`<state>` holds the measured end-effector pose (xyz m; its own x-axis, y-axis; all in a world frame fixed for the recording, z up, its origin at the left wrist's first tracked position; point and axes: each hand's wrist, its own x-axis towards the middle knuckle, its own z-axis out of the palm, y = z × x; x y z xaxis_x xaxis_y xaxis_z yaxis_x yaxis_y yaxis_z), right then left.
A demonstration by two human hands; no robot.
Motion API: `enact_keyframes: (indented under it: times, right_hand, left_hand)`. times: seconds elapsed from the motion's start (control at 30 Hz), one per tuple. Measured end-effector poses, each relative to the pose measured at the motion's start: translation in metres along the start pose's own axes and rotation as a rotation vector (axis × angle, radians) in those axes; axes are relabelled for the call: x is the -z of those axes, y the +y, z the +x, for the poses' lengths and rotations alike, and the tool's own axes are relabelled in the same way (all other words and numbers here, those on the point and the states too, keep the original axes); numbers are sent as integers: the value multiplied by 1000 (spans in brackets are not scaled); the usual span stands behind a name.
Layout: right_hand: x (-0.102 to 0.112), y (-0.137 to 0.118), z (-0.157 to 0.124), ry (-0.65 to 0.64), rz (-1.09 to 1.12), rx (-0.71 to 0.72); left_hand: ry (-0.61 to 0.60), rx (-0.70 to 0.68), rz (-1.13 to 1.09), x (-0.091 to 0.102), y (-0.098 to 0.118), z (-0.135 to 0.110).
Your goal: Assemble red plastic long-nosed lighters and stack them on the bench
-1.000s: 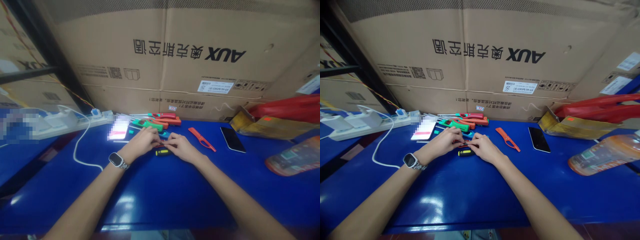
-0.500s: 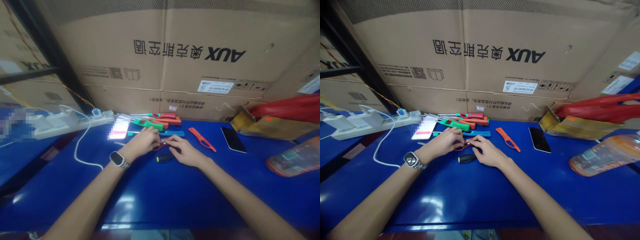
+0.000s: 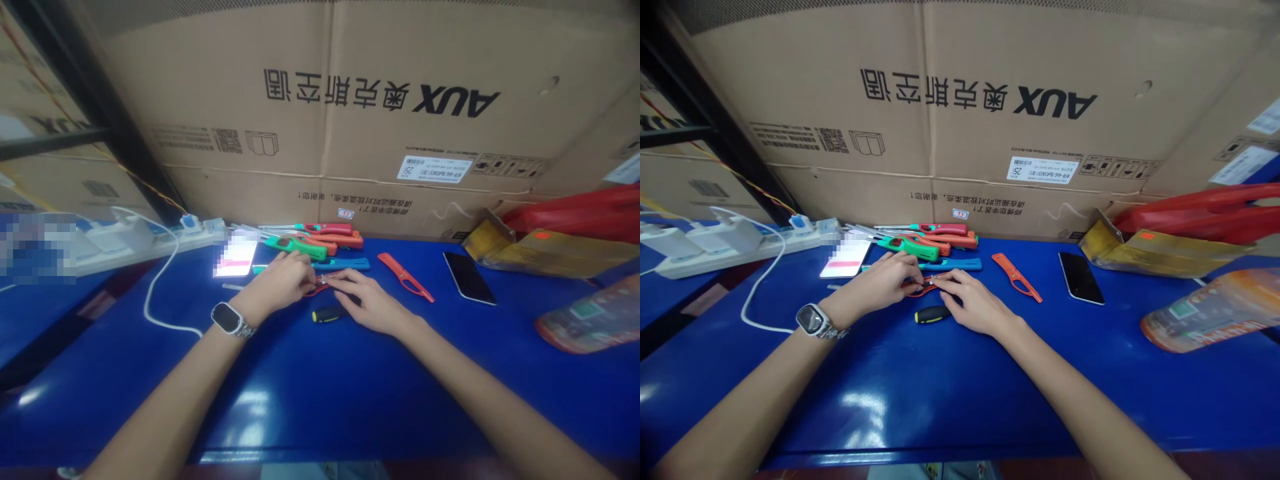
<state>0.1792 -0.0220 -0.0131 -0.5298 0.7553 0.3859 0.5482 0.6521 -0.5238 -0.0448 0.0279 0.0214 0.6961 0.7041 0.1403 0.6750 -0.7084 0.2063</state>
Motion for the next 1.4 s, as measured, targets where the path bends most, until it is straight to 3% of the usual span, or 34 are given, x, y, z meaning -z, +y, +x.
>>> enact_keyframes:
  times: [0.53,0.73,1.0,1.17,1.27,1.4]
  right_hand:
    - [1,-5,3,-21,-62,-20]
    - [3,-13,7,-67,-190,-32]
    - [7,-18,10,-122,-240,-73]
    - [6,-13,7,-112,-225,-67]
    - [5,-9,6,-106,-215,-67]
    - [8,-10,8,-120,-272,-63]
  left_hand:
    - [50,-36,-43,-6,-2,3]
    - [94,-41,-130,-9,-4,4]
    - [41,-102,-14,-2,8,-3]
    - [101,50,-223,15,-20,-14]
    - [11,215,-261,26,-35,-25]
    - [-116,346,-298,28,-38,-31]
